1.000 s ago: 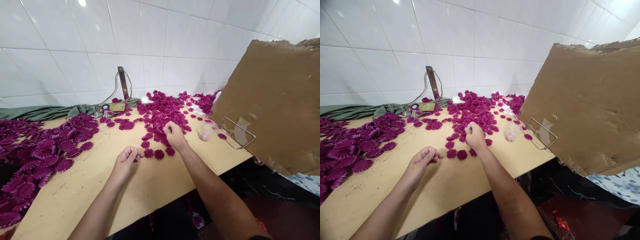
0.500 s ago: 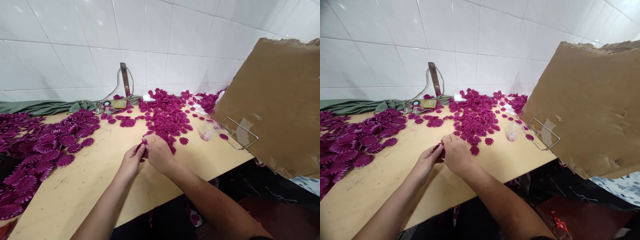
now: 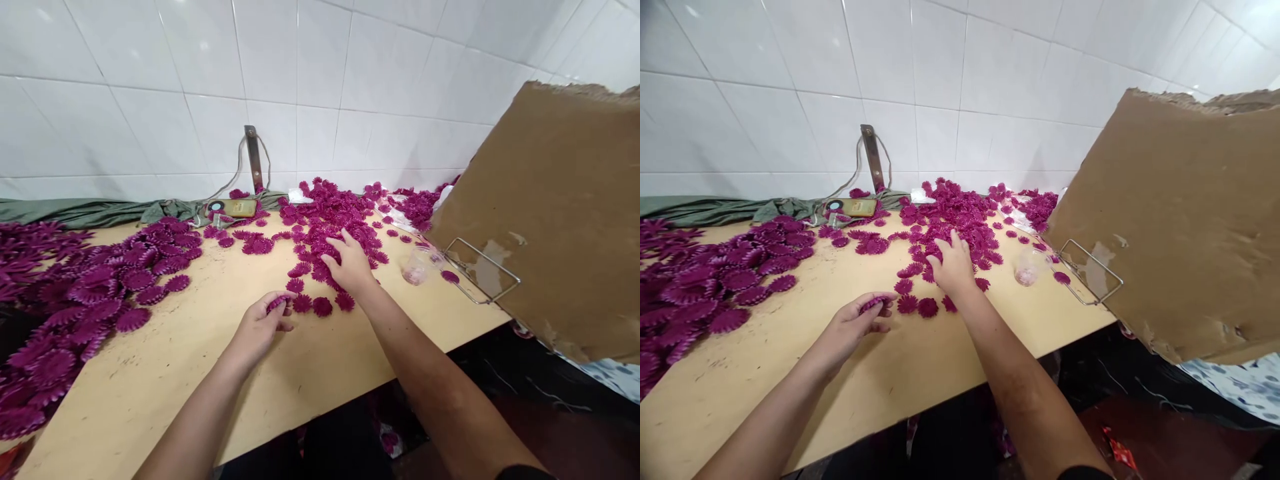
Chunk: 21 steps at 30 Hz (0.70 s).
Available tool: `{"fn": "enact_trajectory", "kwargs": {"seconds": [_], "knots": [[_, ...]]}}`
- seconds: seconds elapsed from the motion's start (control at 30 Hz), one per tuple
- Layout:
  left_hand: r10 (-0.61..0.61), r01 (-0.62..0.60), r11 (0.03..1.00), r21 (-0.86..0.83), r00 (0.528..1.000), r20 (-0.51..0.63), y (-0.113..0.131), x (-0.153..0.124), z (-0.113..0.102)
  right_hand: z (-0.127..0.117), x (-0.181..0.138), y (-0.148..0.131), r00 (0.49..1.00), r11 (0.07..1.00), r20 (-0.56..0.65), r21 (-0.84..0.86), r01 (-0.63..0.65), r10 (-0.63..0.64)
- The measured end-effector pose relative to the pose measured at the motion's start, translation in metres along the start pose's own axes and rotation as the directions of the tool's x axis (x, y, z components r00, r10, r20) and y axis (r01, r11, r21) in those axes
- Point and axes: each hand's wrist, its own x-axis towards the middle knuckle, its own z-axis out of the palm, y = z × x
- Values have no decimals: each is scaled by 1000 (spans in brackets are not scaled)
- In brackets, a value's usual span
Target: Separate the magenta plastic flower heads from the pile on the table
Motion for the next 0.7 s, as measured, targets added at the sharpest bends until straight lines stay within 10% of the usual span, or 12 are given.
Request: {"fn": "enact_trajectory", "kwargs": {"seconds": [0.17, 0.4, 0.7], "knots": [[1, -1, 1000, 10, 1000, -26, 5, 5, 2, 5, -36, -37, 966, 955, 176, 262, 138, -187], [103, -104, 993, 59, 995, 19, 4, 9, 1, 13, -43, -47, 895, 838, 445, 502, -215, -37], [171, -175, 973, 149, 985, 34, 1, 16, 3, 21, -46, -42, 893, 774, 450, 560, -297, 17]]}}
